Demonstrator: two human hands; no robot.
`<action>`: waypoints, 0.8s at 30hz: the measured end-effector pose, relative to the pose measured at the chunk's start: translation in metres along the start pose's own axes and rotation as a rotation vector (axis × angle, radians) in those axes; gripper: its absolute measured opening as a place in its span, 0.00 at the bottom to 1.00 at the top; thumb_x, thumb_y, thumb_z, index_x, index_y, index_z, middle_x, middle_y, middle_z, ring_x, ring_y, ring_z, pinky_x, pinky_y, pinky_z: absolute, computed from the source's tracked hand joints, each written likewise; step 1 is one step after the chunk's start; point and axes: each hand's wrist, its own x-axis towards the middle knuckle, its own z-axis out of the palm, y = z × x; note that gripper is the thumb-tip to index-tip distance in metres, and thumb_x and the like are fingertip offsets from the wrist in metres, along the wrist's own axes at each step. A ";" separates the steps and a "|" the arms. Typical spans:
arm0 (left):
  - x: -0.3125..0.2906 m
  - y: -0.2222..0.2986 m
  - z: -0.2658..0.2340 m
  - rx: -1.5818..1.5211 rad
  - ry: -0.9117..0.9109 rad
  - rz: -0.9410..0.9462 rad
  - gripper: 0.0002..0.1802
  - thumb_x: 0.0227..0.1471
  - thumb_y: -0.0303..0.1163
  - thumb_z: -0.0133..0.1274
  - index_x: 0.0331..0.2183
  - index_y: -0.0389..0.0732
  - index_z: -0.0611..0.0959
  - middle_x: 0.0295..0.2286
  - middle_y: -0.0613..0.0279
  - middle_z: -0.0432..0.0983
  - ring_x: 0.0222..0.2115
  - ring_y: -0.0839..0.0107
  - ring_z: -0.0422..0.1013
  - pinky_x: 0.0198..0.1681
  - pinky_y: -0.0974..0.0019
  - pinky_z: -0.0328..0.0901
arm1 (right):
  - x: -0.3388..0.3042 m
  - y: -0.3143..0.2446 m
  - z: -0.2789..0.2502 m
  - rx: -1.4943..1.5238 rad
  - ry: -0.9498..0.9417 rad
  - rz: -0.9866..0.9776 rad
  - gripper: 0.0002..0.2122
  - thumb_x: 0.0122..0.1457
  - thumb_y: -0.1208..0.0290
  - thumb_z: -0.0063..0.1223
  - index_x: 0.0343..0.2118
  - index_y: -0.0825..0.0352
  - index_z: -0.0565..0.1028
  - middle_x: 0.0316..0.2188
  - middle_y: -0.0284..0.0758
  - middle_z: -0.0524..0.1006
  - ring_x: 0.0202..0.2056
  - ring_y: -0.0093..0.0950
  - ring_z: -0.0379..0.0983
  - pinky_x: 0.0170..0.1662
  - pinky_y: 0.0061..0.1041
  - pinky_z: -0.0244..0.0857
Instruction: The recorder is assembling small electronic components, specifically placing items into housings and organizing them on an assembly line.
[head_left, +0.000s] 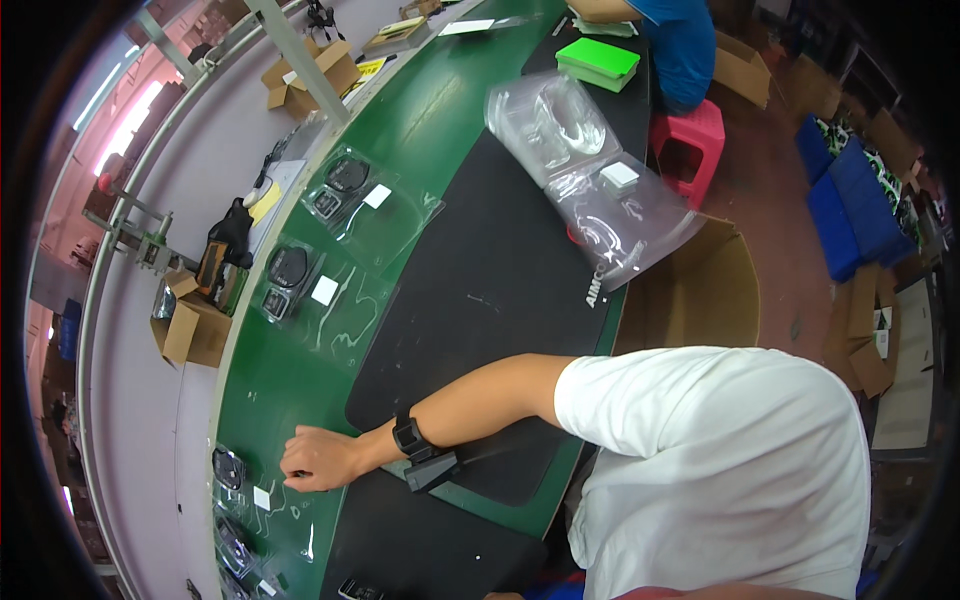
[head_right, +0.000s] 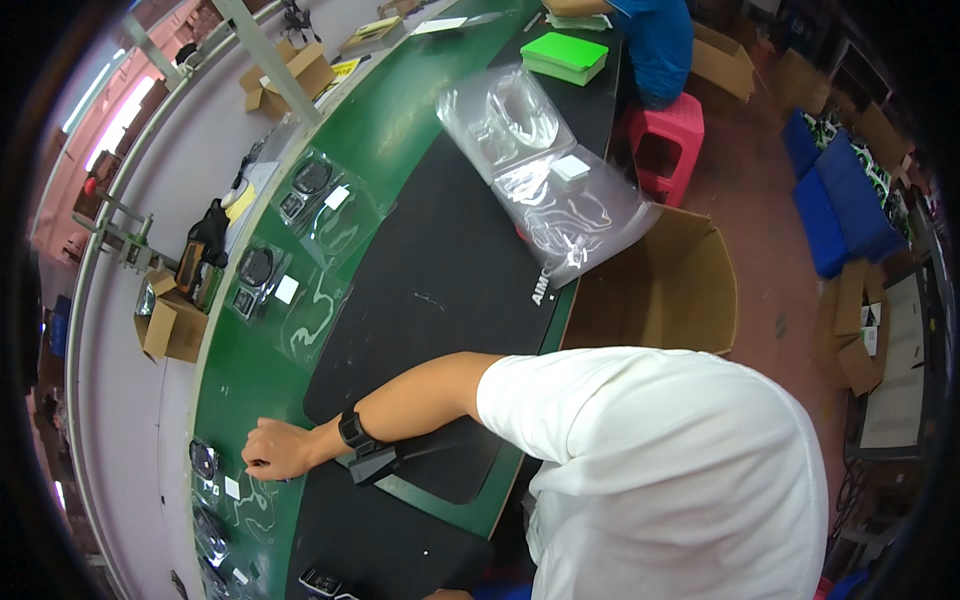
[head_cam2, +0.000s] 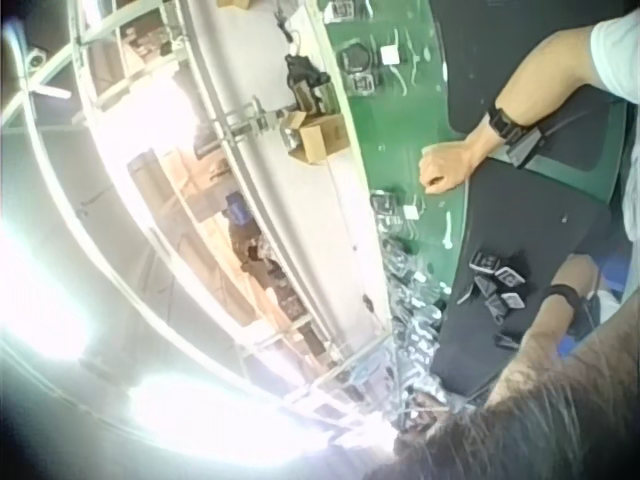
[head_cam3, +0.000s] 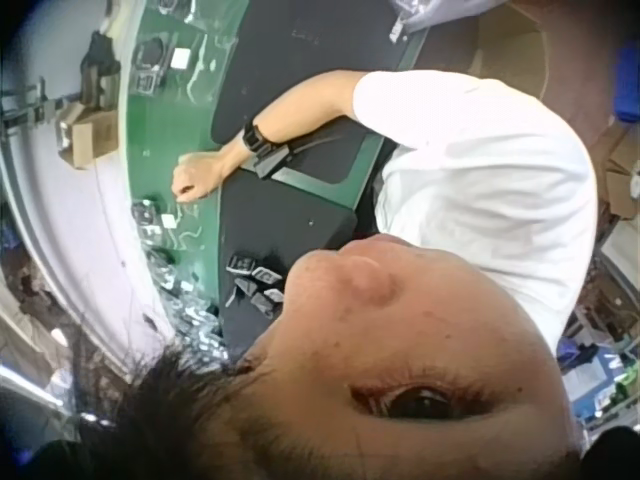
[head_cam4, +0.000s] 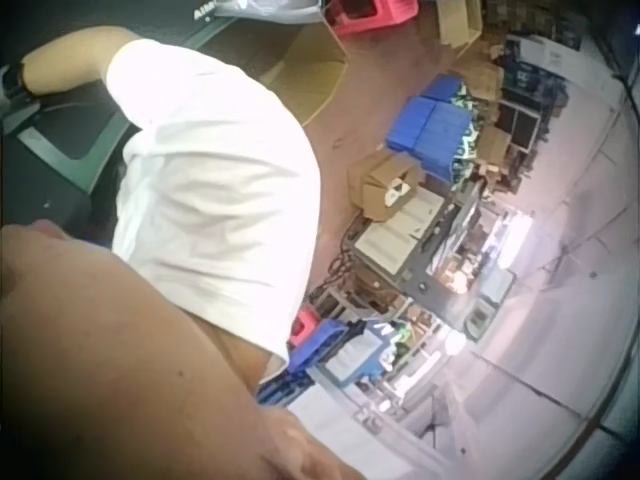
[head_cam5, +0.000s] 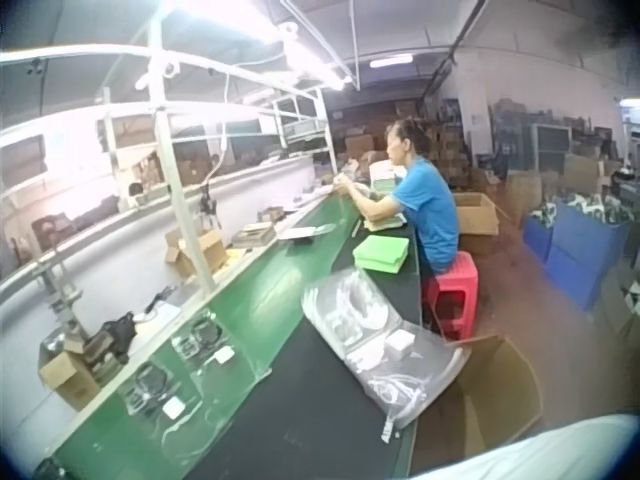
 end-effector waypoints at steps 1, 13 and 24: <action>0.000 0.000 -0.001 -0.003 -0.003 0.003 0.01 0.57 0.26 0.50 0.32 0.41 0.75 0.22 0.66 0.63 0.22 0.75 0.60 0.26 0.68 0.60 | 0.002 -0.002 0.002 0.034 0.009 0.002 0.11 0.54 0.66 0.55 0.18 0.61 0.69 0.17 0.29 0.70 0.26 0.28 0.68 0.36 0.29 0.56; -0.086 0.068 -0.114 -0.968 -0.152 1.522 0.02 0.58 0.25 0.50 0.34 0.43 0.74 0.22 0.71 0.60 0.21 0.81 0.57 0.24 0.72 0.58 | -0.003 -0.005 0.016 -0.100 0.062 -0.026 0.09 0.52 0.63 0.54 0.18 0.58 0.71 0.19 0.30 0.71 0.27 0.31 0.70 0.36 0.33 0.58; 0.035 -0.054 -0.172 -1.473 1.826 1.083 0.06 0.58 0.24 0.52 0.38 0.44 0.75 0.37 0.59 0.78 0.18 0.84 0.59 0.21 0.78 0.54 | 0.005 0.014 -0.006 -0.057 0.170 0.142 0.10 0.55 0.66 0.55 0.19 0.61 0.71 0.19 0.28 0.72 0.27 0.30 0.68 0.35 0.32 0.55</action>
